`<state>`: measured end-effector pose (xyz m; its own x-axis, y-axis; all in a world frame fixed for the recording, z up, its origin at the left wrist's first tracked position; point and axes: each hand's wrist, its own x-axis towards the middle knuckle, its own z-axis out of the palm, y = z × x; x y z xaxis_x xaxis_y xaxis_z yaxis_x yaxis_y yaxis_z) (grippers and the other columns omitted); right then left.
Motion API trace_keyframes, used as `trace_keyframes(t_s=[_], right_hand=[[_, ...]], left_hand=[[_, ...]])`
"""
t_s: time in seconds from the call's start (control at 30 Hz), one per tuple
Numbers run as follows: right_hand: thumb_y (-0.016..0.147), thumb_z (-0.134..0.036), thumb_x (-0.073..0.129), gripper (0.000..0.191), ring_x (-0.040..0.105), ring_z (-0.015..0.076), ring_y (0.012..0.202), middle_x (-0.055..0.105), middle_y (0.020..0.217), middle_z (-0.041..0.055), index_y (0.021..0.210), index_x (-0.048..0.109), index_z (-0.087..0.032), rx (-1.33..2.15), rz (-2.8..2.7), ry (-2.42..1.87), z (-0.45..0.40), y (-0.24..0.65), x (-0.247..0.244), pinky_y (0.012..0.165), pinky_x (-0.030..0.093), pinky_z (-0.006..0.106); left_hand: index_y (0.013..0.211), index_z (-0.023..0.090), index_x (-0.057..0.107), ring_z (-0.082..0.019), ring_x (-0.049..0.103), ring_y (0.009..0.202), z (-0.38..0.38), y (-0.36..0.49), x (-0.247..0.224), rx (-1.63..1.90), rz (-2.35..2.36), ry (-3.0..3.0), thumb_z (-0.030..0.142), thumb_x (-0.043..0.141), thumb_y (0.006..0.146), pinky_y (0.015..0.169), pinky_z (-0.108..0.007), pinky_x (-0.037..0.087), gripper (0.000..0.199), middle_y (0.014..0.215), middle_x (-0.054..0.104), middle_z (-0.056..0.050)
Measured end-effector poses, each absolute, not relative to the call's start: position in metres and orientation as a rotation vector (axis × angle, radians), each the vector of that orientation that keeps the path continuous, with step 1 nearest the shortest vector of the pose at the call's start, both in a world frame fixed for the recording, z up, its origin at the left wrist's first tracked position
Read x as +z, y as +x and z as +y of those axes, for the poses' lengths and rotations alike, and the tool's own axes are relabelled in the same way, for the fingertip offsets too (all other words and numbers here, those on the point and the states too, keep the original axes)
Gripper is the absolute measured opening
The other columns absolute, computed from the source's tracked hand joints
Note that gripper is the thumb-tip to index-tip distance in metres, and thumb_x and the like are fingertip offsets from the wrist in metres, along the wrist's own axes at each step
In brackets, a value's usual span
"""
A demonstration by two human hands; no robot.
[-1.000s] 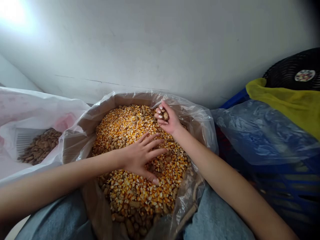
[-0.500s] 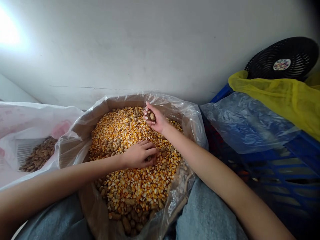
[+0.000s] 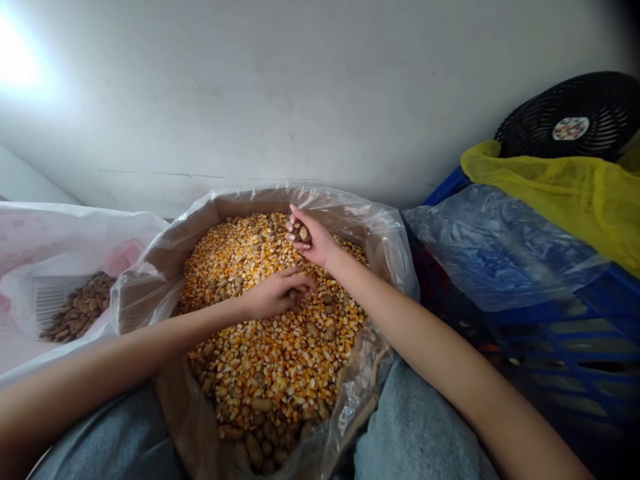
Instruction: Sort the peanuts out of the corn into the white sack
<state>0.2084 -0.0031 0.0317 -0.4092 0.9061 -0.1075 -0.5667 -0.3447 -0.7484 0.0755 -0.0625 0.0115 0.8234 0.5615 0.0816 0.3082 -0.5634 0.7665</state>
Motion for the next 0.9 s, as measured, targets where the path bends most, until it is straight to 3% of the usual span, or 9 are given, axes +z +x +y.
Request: trace_keyframes(t_s=[0.1, 0.2, 0.37, 0.53, 0.77, 0.9], right_hand=[[0.064, -0.038, 0.061, 0.029, 0.041, 0.0022, 0.041, 0.044, 0.053, -0.0056, 0.060, 0.042, -0.017, 1.897, -0.764, -0.670, -0.003, 0.208, 0.033, 0.026, 0.014, 0.011], [0.063, -0.038, 0.063, 0.030, 0.041, 0.0024, 0.041, 0.044, 0.052, -0.0057, 0.059, 0.041, -0.017, 1.888, -0.746, -0.682, -0.003, 0.208, 0.034, 0.026, 0.014, 0.011], [0.062, -0.039, 0.063, 0.031, 0.042, 0.0024, 0.041, 0.044, 0.051, -0.0062, 0.061, 0.041, -0.017, 1.875, -0.720, -0.713, -0.003, 0.208, 0.034, 0.026, 0.014, 0.010], [0.063, -0.043, 0.062, 0.032, 0.042, 0.0024, 0.041, 0.045, 0.052, -0.0061, 0.063, 0.043, -0.017, 1.851, -0.734, -0.755, -0.003, 0.208, 0.032, 0.026, 0.016, 0.011], [0.062, -0.043, 0.063, 0.033, 0.043, 0.0029, 0.042, 0.045, 0.051, -0.0062, 0.062, 0.042, -0.017, 1.877, -0.718, -0.772, -0.002, 0.207, 0.030, 0.026, 0.016, 0.010], [0.063, -0.043, 0.062, 0.033, 0.044, 0.0034, 0.042, 0.046, 0.052, -0.0058, 0.062, 0.042, -0.017, 1.859, -0.737, -0.776, -0.002, 0.207, 0.028, 0.026, 0.017, 0.010]], left_hand=[[0.094, 0.021, 0.051, -0.009, 0.049, 0.064, -0.055, 0.074, 0.019, 0.528, 0.787, 1.586, 0.030, 0.045, 0.078, 0.053, -0.020, 0.039, 0.019, 0.083, 0.053, -0.001], [0.093, 0.022, 0.049, -0.005, 0.044, 0.051, -0.046, 0.067, 0.025, 0.536, 0.767, 1.011, 0.032, 0.045, 0.077, 0.040, -0.016, 0.031, 0.019, 0.081, 0.053, 0.000], [0.089, 0.021, 0.052, -0.009, 0.053, 0.064, -0.035, 0.053, 0.031, 0.551, 0.643, 0.680, 0.022, 0.043, 0.075, 0.050, -0.020, 0.041, 0.016, 0.083, 0.056, -0.001], [0.090, 0.021, 0.051, -0.015, 0.056, 0.080, -0.033, 0.050, 0.034, 0.607, 0.646, 0.705, 0.020, 0.039, 0.074, 0.071, -0.032, 0.045, 0.020, 0.086, 0.057, -0.003], [0.086, 0.019, 0.050, -0.014, 0.053, 0.080, -0.034, 0.052, 0.024, 0.703, 0.712, 1.044, 0.020, 0.046, 0.072, 0.068, -0.027, 0.044, 0.014, 0.081, 0.053, -0.002], [0.091, 0.018, 0.054, -0.015, 0.048, 0.088, -0.034, 0.049, 0.024, 0.777, 0.852, 1.710, 0.020, 0.043, 0.075, 0.080, -0.031, 0.039, 0.019, 0.089, 0.051, -0.003]])
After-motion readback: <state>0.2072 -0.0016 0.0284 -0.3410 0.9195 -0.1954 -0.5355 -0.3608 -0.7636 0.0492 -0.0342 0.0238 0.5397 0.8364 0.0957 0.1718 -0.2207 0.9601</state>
